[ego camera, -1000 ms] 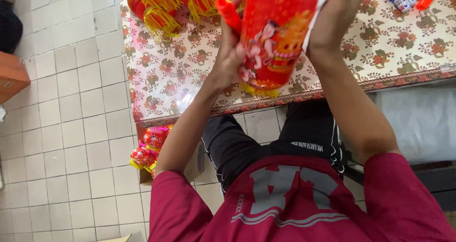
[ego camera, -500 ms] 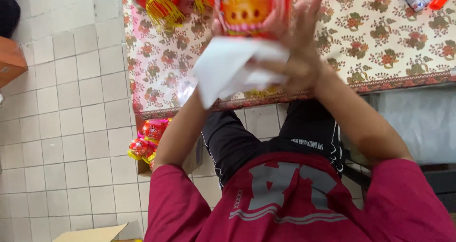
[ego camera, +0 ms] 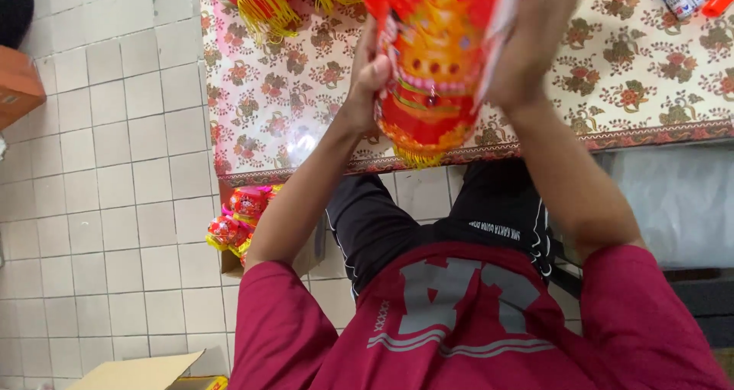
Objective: Assembling a decorative lantern by attaching a plastic handle and then packaging it into a plastic bag.
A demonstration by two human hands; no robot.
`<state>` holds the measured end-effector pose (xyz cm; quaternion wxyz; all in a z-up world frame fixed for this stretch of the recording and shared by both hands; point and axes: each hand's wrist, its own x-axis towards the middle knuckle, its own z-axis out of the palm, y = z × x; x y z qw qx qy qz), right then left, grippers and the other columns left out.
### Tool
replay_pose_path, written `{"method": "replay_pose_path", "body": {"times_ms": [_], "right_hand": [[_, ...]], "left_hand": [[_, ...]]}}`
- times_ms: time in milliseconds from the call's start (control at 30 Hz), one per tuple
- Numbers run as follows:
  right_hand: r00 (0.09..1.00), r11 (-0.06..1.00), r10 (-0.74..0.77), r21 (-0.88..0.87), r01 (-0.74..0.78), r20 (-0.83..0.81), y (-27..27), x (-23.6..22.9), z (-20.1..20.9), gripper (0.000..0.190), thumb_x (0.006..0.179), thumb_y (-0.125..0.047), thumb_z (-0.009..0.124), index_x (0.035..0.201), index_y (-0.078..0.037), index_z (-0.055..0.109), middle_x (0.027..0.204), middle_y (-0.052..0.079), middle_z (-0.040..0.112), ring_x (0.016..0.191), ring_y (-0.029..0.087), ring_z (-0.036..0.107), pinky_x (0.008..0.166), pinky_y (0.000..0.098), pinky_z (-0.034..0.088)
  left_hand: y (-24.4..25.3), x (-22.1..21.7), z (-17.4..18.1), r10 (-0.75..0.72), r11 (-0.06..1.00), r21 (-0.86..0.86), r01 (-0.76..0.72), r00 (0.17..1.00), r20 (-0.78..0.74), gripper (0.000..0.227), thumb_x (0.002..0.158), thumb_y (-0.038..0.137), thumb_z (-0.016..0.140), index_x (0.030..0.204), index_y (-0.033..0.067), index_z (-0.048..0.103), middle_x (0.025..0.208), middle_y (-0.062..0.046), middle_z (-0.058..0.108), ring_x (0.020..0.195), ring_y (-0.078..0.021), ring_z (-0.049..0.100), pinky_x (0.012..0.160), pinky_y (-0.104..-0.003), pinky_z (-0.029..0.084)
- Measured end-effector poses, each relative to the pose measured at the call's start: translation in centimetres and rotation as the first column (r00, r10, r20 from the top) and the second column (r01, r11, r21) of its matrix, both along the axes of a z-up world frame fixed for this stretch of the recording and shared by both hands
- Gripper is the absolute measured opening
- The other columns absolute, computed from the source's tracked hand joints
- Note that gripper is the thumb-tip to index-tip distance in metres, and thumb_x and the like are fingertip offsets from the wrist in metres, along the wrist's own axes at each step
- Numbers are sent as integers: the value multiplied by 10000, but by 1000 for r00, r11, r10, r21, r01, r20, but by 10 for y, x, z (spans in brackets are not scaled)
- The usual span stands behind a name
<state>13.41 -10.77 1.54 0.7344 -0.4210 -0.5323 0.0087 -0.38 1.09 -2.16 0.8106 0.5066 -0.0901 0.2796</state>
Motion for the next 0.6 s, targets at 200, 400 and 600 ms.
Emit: {"method": "replay_pose_path", "body": {"times_ms": [200, 400, 600], "right_hand": [[832, 982, -48, -128, 141, 553, -32, -29, -14, 548, 1141, -407, 480, 1614, -156, 365, 1728, 67, 182, 1649, 344, 41, 1382, 590, 113], [886, 999, 47, -28, -39, 462, -27, -11, -45, 503, 1063, -505, 461, 1543, -359, 432, 1769, -17, 22, 1697, 249, -72, 1456, 719, 150], [963, 982, 50, -161, -96, -265, -28, 1, -30, 499, 1064, -485, 480, 1441, -199, 324, 1449, 21, 400, 1436, 241, 429, 1271, 508, 439]], "left_hand": [[23, 2, -44, 256, 961, 93, -261, 965, 60, 571, 986, 501, 645, 1307, 40, 545, 1174, -97, 654, 1091, -260, 652, 939, -440, 592], [5, 12, -30, 368, 901, 153, -405, 903, 221, 473, 1020, 373, 560, 1417, 133, 469, 1305, -18, 577, 1204, -192, 562, 1027, -421, 509], [1, 11, -13, -157, 987, -33, 159, 987, 45, 707, 976, 478, 740, 1500, 116, 435, 1395, -173, 610, 1300, -402, 619, 1097, -628, 573]]}}
